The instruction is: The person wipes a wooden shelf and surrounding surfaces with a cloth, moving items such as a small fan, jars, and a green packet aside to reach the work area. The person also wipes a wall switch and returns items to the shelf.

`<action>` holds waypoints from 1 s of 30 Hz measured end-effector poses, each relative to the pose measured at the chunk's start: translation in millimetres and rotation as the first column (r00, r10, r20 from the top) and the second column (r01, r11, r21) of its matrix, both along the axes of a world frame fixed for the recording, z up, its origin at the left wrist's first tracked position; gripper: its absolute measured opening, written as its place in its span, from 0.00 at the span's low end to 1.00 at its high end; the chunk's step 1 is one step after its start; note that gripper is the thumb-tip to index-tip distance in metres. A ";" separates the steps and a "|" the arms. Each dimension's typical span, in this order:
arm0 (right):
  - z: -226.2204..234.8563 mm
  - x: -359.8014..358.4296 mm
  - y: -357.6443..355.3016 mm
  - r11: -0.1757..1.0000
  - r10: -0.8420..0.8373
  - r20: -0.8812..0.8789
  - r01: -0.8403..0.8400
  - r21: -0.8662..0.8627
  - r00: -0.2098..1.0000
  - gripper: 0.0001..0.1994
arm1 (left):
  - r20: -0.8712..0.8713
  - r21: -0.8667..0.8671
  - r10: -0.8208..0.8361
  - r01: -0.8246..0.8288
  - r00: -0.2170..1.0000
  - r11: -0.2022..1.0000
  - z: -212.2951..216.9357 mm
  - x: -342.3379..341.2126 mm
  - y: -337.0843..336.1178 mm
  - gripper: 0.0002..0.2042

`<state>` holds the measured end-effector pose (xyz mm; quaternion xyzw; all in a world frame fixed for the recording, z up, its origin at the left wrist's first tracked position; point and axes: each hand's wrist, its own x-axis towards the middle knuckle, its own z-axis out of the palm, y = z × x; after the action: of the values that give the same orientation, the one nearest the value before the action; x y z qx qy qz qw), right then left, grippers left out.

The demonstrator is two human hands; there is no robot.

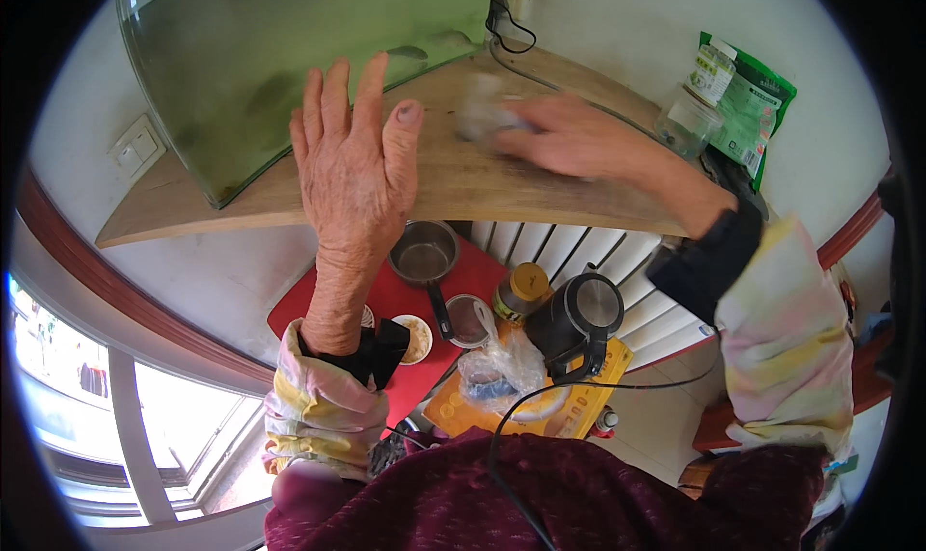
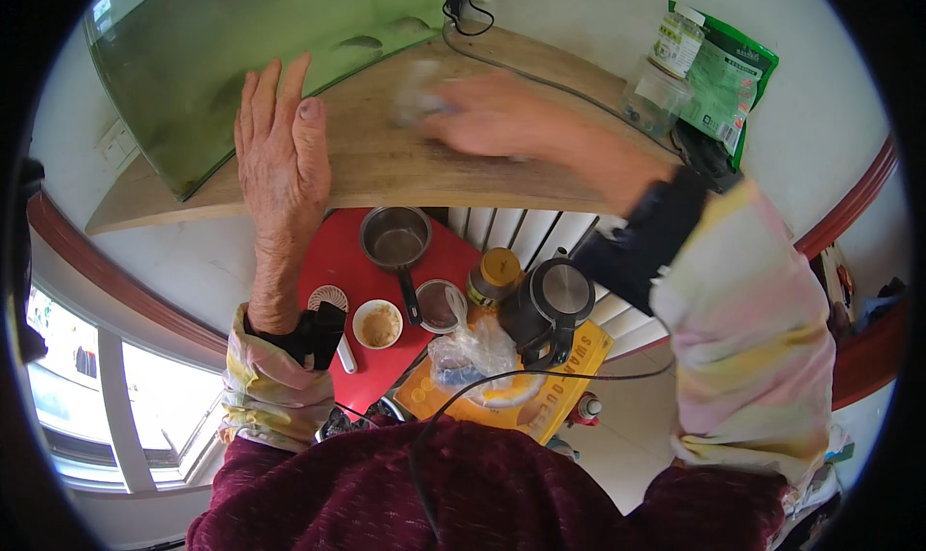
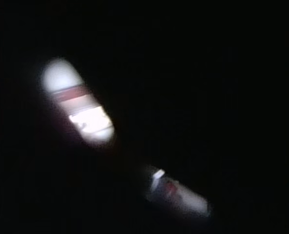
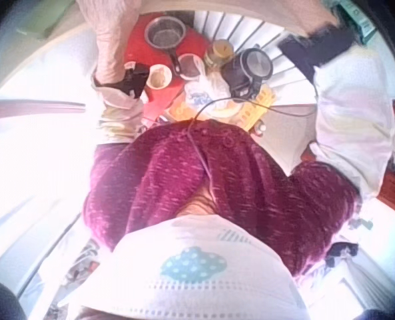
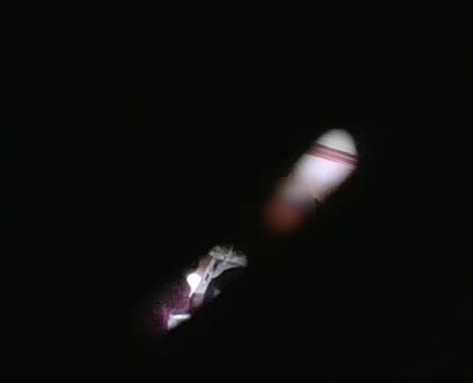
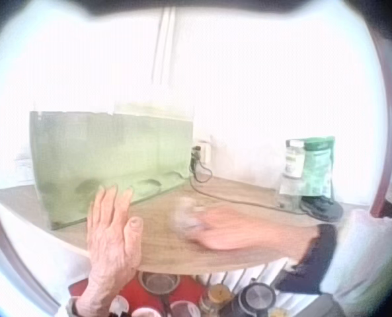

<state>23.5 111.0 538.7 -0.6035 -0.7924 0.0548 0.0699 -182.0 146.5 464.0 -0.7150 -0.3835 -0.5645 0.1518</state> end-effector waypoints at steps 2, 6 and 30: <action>-11.1 -38.8 13.9 0.976 0.200 0.001 -0.199 0.089 0.980 0.20 | -0.015 0.016 0.052 -0.052 0.999 0.999 -0.5 0.0 -2.1 0.24; -3.4 -40.8 27.1 0.959 0.241 -0.072 -0.226 0.172 0.968 0.15 | -0.017 -0.029 0.096 -0.097 0.995 0.995 -0.5 -3.5 -2.2 0.22; -38.8 74.9 -51.6 0.749 -0.297 -0.036 0.256 0.611 0.954 0.17 | -0.485 -0.398 -0.357 0.162 0.799 0.903 45.0 -78.0 -2.0 0.09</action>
<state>98.3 59.4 499.9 -0.6606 -0.6712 -0.2332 0.2424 -260.0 144.5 509.0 -0.9072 -0.3115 -0.2782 0.0503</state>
